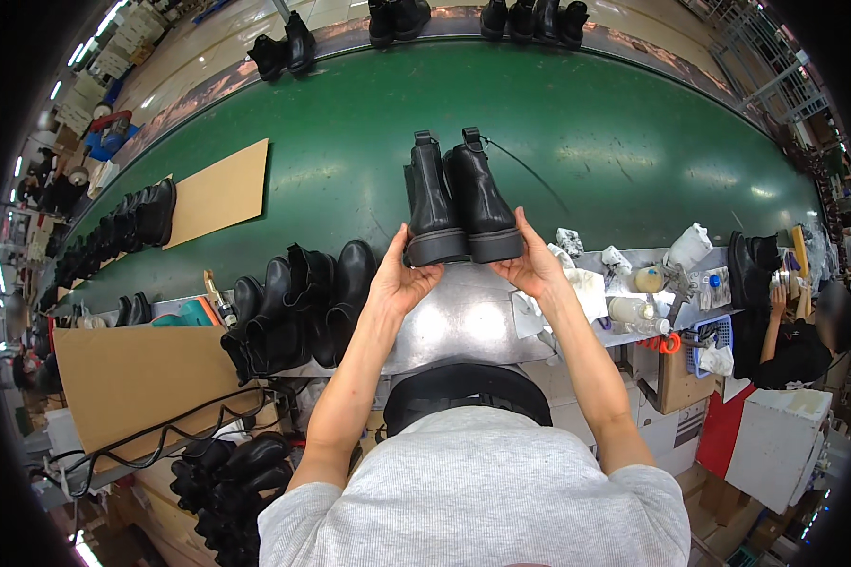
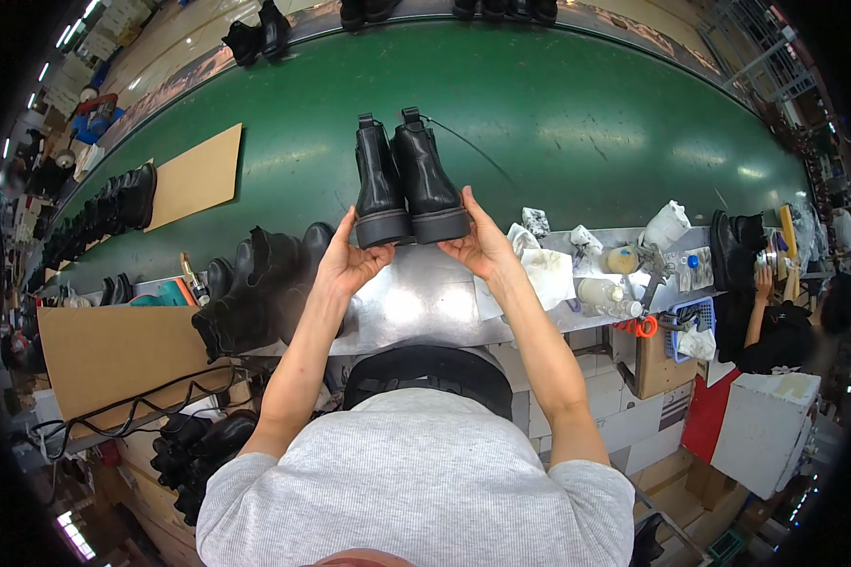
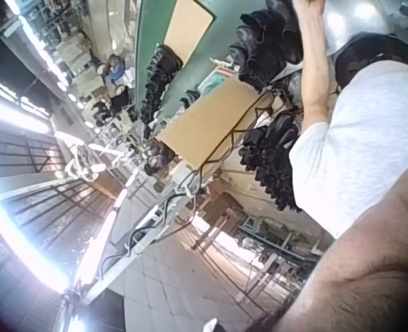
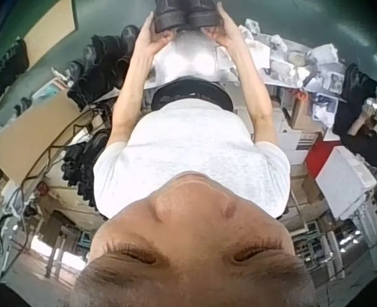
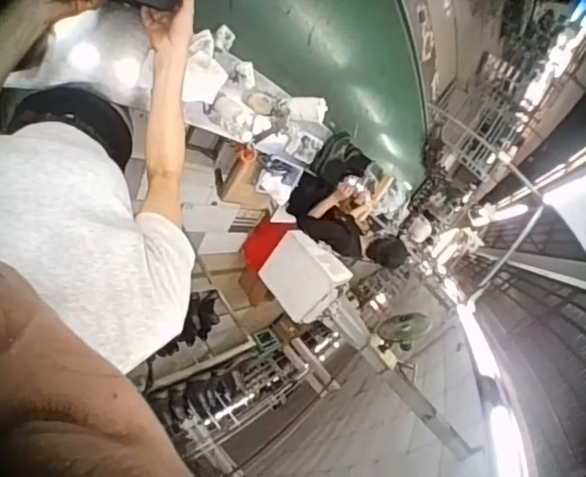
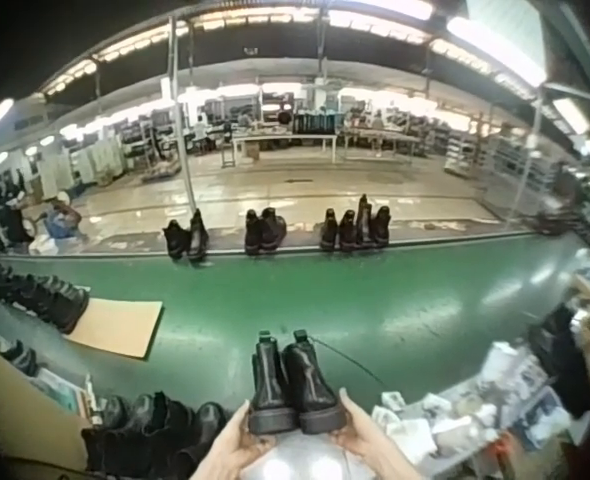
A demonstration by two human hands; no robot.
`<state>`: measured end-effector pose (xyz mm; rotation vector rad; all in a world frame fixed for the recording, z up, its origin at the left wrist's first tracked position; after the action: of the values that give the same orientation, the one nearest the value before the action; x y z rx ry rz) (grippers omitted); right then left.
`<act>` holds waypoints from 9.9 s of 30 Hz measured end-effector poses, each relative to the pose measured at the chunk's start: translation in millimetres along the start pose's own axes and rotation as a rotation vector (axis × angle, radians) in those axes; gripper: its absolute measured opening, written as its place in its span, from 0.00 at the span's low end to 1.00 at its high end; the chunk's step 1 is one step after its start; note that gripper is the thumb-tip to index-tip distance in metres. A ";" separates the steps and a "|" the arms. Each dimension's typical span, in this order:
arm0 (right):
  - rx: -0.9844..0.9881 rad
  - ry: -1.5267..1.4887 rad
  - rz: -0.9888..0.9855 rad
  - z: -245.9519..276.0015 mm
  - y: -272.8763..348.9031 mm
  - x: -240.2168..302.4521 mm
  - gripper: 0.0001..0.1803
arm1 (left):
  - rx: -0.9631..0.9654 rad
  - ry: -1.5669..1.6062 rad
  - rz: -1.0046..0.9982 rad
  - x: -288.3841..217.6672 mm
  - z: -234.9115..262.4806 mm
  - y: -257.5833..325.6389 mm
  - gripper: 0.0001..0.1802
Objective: Cleaning and inspecting black leather boots on a factory production line.
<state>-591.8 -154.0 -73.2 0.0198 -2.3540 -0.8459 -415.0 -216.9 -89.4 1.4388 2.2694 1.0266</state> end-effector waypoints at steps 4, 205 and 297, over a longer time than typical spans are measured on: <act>0.024 -0.006 0.013 6.4 -1.5 -3.5 0.27 | -0.029 -0.031 -0.061 2.6 -0.2 3.6 0.15; -0.128 1.348 0.765 34.0 26.6 70.6 0.19 | 0.157 -2.811 -0.945 -10.9 -137.9 76.5 0.47; -0.057 0.091 -0.081 18.8 -42.6 28.5 0.22 | -0.043 -0.173 -0.112 -20.3 -49.7 -11.7 0.32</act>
<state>-633.3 -183.2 -93.2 0.1282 -2.2557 -0.9319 -441.2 -258.5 -64.8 1.3126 2.1646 0.8759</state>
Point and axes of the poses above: each hand's wrist, its own y-axis away from the middle knuckle, its own z-axis out of the back of the hand, x = y × z, the point moved 6 cm from there along -y, towards the middle knuckle, and after that the axes turned 7 degrees about z, right-handed, at the moved point
